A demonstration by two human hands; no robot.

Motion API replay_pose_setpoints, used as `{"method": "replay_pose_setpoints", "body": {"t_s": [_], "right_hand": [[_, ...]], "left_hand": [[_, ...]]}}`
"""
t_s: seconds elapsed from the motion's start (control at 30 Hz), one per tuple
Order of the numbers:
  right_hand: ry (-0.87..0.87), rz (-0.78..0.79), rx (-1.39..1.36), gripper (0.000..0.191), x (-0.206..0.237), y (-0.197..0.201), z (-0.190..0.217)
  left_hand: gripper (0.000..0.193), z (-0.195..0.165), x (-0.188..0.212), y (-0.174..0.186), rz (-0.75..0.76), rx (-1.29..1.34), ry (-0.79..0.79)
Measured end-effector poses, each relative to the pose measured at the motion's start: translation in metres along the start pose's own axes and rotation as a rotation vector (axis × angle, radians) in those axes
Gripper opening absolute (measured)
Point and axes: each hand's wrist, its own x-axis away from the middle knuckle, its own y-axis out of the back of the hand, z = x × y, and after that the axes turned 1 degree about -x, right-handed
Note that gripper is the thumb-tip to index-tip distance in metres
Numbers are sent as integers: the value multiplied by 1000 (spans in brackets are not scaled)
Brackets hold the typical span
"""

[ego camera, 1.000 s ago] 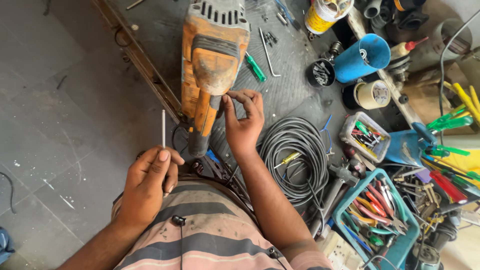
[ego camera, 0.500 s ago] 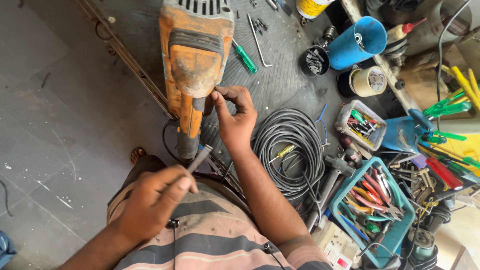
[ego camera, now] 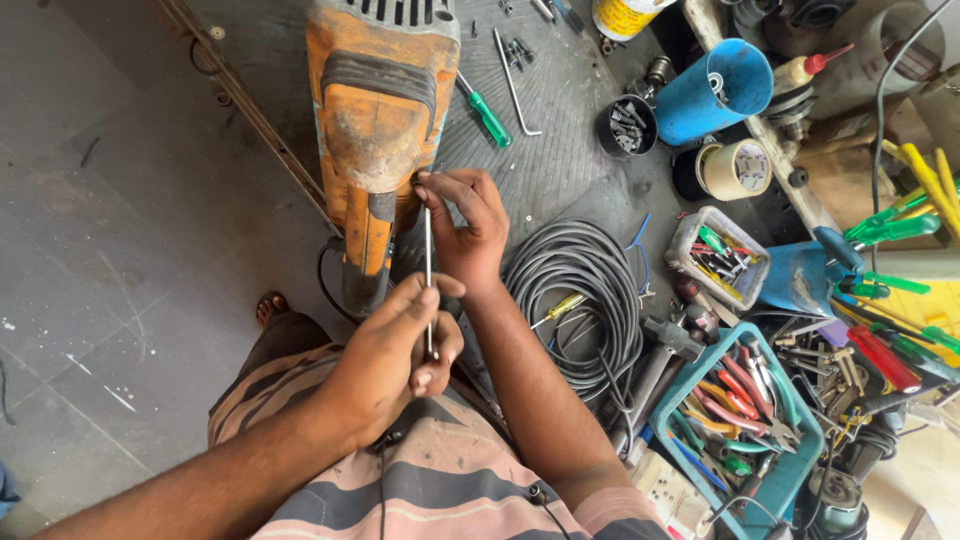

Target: The person holds an angle grinder on a cluttered workbench and uses an Allen (hex) key to loosen and remove screws from the tool's housing, repositioning the grinder and the key repeatedly to work on different screws.

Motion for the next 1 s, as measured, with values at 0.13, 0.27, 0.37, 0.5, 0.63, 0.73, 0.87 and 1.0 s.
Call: {"method": "replay_pose_setpoints", "body": {"t_s": [0.13, 0.27, 0.37, 0.5, 0.63, 0.73, 0.87, 1.0], "right_hand": [[68, 32, 44, 25, -4, 3, -5], [82, 31, 12, 24, -4, 3, -9], [88, 38, -13, 24, -3, 2, -10], [80, 29, -17, 23, -1, 2, -9], [76, 29, -13, 23, -2, 4, -9], [83, 32, 3, 23, -3, 5, -9], [91, 28, 5, 24, -5, 5, -9], [91, 39, 14, 24, -5, 6, -8]], "left_hand": [[30, 1, -11, -1, -53, 99, -40], [29, 0, -18, 1, -46, 94, -72], [28, -1, -22, 2, -48, 83, -81], [29, 0, -25, 2, -48, 81, -77], [30, -1, -27, -1, -71, 91, -70], [28, -1, -27, -2, -61, 124, -65], [27, -2, -27, -4, -81, 148, -66], [28, -4, -26, -5, -106, 129, -39]]}}
